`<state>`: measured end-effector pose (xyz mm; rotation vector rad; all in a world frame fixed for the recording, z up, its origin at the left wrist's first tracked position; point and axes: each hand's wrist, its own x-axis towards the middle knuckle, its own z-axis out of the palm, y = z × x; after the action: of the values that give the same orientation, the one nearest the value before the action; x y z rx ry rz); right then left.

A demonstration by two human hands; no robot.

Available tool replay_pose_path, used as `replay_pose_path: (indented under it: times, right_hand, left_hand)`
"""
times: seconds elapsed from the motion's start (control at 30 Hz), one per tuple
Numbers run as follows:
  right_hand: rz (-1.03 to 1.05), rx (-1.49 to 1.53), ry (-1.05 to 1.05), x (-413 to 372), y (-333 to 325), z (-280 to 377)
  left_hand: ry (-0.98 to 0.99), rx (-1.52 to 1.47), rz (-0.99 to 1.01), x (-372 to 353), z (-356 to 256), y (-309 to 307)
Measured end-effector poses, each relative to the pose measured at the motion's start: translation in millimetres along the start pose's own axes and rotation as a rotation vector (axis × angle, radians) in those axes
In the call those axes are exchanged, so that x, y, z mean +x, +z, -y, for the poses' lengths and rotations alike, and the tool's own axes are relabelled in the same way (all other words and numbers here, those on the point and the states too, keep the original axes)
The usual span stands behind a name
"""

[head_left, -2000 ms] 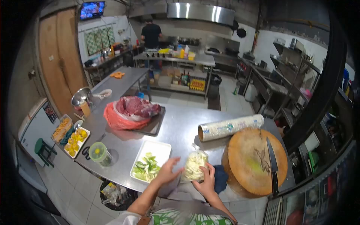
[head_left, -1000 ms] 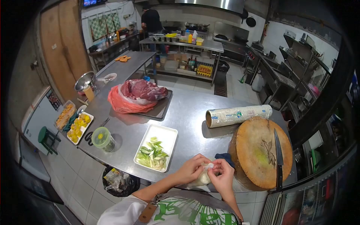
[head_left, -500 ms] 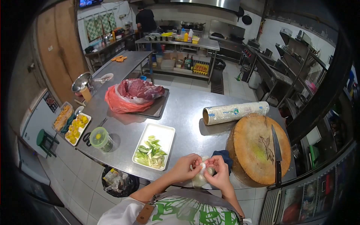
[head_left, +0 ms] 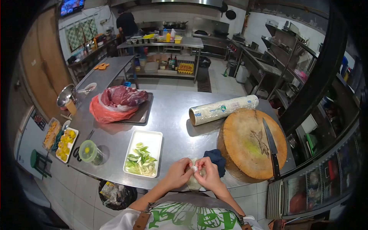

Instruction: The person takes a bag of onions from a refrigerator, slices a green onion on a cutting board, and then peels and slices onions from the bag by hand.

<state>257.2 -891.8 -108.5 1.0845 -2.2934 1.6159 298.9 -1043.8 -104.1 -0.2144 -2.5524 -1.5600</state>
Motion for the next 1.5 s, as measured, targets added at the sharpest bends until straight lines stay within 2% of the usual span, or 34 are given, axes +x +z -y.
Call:
replay_pose_path:
  times: [0.13, 0.23, 0.33, 0.43, 0.5, 0.63, 0.7, 0.83, 0.9, 1.03, 1.1, 1.23, 1.33, 1.4, 1.5]
  right_hand:
    - [0.087, -0.024, -0.022, 2.4, -12.3, -0.6]
    - [0.133, 0.066, -0.008, 3.3, -17.2, 6.8]
    - [0.148, -0.002, -0.002, 1.5, -13.8, 9.4]
    - [0.1, -0.006, 0.043, -1.5, -9.3, 3.0]
    - [0.113, -0.008, 0.001, -1.5, -9.9, 1.5]
    - [0.198, -0.044, -0.016, 3.0, -22.7, 8.9]
    - [0.225, 0.029, -0.011, 3.3, -26.9, 5.0]
    - [0.242, 0.011, -0.041, -1.3, -27.0, 5.6]
    - [0.208, -0.014, -0.067, -4.9, -22.2, 1.6]
    - [0.17, 0.008, -0.093, -3.1, -21.4, 5.6]
    - [0.268, 0.026, -0.069, 2.7, -24.2, 11.3]
    - [0.284, 0.057, -0.086, -1.1, -14.3, 5.9]
    - [0.169, 0.059, -0.116, -7.9, 0.9, 1.1]
    - [0.068, 0.041, -0.263, -9.6, 7.6, -2.0]
    - [0.045, -0.032, -0.349, -12.0, 9.2, 1.8]
  left_hand:
    - [0.016, -0.097, -0.067, -1.8, -6.9, -0.4]
    - [-0.001, -0.126, -0.054, -1.5, -5.6, -4.2]
    - [0.043, -0.106, -0.021, 0.5, -0.5, -7.5]
    - [0.024, -0.035, 0.035, 4.2, -1.7, -9.7]
    - [-0.003, -0.004, 0.169, 6.4, 2.4, -13.6]
    - [0.03, 0.029, 0.118, 3.6, -3.8, -7.4]
    - [0.037, -0.098, -0.002, 2.4, -7.0, -4.2]
    - [0.048, -0.078, 0.076, 4.1, -6.0, -4.9]
    - [0.02, 0.006, 0.177, 5.0, -11.7, -8.6]
    - [0.106, 0.046, 0.129, -1.5, -8.3, 1.2]
    - [-0.033, -0.083, 0.153, -3.6, -3.4, 1.9]
    - [-0.028, -0.1, 0.195, -5.4, -1.0, -1.3]
    - [-0.029, -0.159, 0.222, -6.1, 5.8, -1.1]
    - [-0.008, -0.201, 0.239, -5.6, 1.9, -5.2]
    - [0.002, -0.25, 0.26, -8.4, 2.7, -5.5]
